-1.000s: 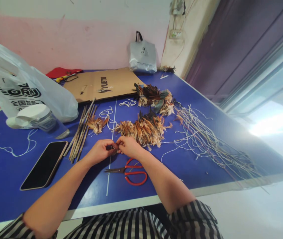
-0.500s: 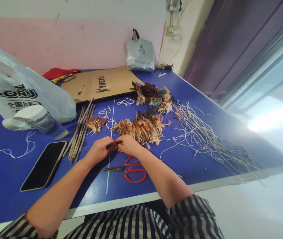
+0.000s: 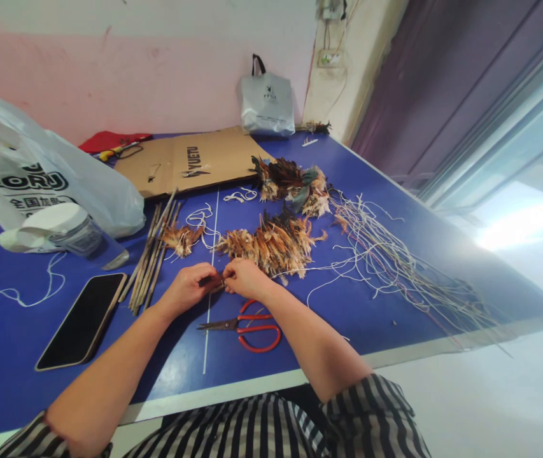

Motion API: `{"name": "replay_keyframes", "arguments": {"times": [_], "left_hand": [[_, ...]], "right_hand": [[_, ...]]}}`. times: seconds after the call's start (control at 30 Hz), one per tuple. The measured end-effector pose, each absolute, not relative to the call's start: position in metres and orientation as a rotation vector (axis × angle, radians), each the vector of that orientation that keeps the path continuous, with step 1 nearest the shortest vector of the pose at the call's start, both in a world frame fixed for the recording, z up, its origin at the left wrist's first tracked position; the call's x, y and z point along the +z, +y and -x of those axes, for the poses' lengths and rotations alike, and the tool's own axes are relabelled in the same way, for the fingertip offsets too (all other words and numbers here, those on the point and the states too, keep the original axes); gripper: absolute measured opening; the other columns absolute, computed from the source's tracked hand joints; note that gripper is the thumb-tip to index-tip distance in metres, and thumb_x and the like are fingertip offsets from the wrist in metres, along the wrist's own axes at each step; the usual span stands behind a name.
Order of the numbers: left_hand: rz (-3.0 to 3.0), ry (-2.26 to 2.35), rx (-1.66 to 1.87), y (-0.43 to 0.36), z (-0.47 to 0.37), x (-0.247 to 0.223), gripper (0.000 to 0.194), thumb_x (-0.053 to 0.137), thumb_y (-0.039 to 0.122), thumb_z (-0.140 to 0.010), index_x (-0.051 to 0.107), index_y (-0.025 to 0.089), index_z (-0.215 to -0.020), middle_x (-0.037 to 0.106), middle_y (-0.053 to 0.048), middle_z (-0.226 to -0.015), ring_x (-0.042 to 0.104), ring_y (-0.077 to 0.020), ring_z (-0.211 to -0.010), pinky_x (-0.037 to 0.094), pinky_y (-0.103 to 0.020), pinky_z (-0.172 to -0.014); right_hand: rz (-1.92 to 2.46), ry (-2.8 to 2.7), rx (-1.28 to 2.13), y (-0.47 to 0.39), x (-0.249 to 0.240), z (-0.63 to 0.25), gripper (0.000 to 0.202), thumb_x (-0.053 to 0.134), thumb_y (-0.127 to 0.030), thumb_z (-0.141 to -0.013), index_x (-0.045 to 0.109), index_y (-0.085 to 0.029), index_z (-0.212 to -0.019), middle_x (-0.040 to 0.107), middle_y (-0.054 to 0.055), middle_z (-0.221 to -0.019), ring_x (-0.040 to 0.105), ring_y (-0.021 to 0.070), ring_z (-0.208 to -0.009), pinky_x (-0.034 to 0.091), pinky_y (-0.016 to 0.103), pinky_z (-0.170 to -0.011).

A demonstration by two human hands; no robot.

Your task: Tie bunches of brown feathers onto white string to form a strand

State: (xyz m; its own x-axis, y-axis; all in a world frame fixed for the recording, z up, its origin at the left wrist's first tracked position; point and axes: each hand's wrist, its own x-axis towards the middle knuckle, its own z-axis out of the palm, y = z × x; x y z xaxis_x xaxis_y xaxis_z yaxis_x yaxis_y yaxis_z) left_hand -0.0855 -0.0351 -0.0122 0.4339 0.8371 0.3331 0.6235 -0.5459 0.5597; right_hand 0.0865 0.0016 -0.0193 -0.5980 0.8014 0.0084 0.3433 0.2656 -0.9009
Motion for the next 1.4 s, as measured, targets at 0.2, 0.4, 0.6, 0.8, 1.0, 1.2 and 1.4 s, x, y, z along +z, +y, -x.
{"name": "replay_keyframes", "arguments": {"times": [0.2,0.4,0.6,0.8,1.0,1.2,1.4], "left_hand": [[-2.311,1.201,0.816,-0.032,0.092,-0.012,0.009,0.056,0.016,-0.077,0.061,0.016,-0.069,0.058,-0.002,-0.072,0.053,-0.0118,-0.069,0.04,-0.023,-0.065],[-2.29,1.22,0.812,-0.027,0.101,-0.011,0.012,0.057,0.012,-0.073,0.062,0.016,-0.064,0.058,-0.003,-0.077,0.054,-0.012,-0.072,0.041,-0.023,-0.066],[-2.303,1.271,0.78,-0.027,0.103,-0.014,0.012,0.055,0.008,-0.071,0.06,0.016,-0.062,0.057,-0.002,-0.074,0.053,-0.0117,-0.07,0.04,-0.023,-0.065],[-2.319,1.284,0.787,-0.026,0.102,-0.015,0.014,0.052,0.006,-0.068,0.055,0.016,-0.06,0.055,-0.001,-0.071,0.052,-0.0122,-0.068,0.04,-0.024,-0.064],[-2.091,1.434,0.917,-0.027,0.102,-0.013,0.007,0.053,0.015,-0.074,0.055,0.016,-0.068,0.061,0.0,-0.07,0.055,-0.0129,-0.066,0.043,-0.025,-0.065],[-1.95,1.483,1.195,-0.032,0.099,-0.011,0.007,0.052,0.023,-0.079,0.056,0.017,-0.08,0.065,-0.002,-0.081,0.06,-0.0135,-0.071,0.046,-0.025,-0.066],[-2.052,1.443,1.434,-0.041,0.09,-0.002,0.006,0.051,0.016,-0.079,0.057,0.018,-0.081,0.066,-0.005,-0.092,0.062,-0.0145,-0.084,0.048,-0.028,-0.075]], "right_hand": [[0.813,-2.304,0.967,0.003,-0.018,-0.095,0.012,0.055,-0.001,-0.063,0.057,-0.013,-0.065,0.054,0.003,-0.082,0.055,0.0103,-0.07,0.045,0.024,-0.068],[0.646,-2.411,0.867,0.001,-0.015,-0.101,0.015,0.052,0.0,-0.064,0.058,-0.013,-0.067,0.051,0.004,-0.093,0.049,0.0091,-0.073,0.042,0.022,-0.069],[0.57,-2.473,0.828,-0.001,-0.012,-0.101,0.016,0.051,0.001,-0.063,0.057,-0.014,-0.063,0.048,0.004,-0.089,0.049,0.0107,-0.076,0.042,0.023,-0.07],[0.597,-2.489,0.797,-0.003,-0.008,-0.1,0.018,0.049,0.002,-0.064,0.056,-0.014,-0.062,0.047,0.004,-0.088,0.048,0.0117,-0.077,0.042,0.025,-0.072],[0.753,-2.284,0.876,-0.006,-0.009,-0.097,0.019,0.051,-0.003,-0.07,0.059,-0.016,-0.08,0.047,0.006,-0.101,0.051,0.0096,-0.073,0.046,0.024,-0.066],[0.946,-1.766,0.785,-0.011,0.007,-0.095,0.022,0.058,-0.019,-0.073,0.056,-0.018,-0.094,0.046,0.008,-0.114,0.051,0.0051,-0.058,0.047,0.023,-0.058],[1.194,-1.629,1.413,-0.008,0.011,-0.094,0.026,0.059,-0.041,-0.073,0.057,-0.015,-0.068,0.051,-0.003,-0.048,0.041,0.0058,-0.035,0.031,0.018,-0.035]]}}
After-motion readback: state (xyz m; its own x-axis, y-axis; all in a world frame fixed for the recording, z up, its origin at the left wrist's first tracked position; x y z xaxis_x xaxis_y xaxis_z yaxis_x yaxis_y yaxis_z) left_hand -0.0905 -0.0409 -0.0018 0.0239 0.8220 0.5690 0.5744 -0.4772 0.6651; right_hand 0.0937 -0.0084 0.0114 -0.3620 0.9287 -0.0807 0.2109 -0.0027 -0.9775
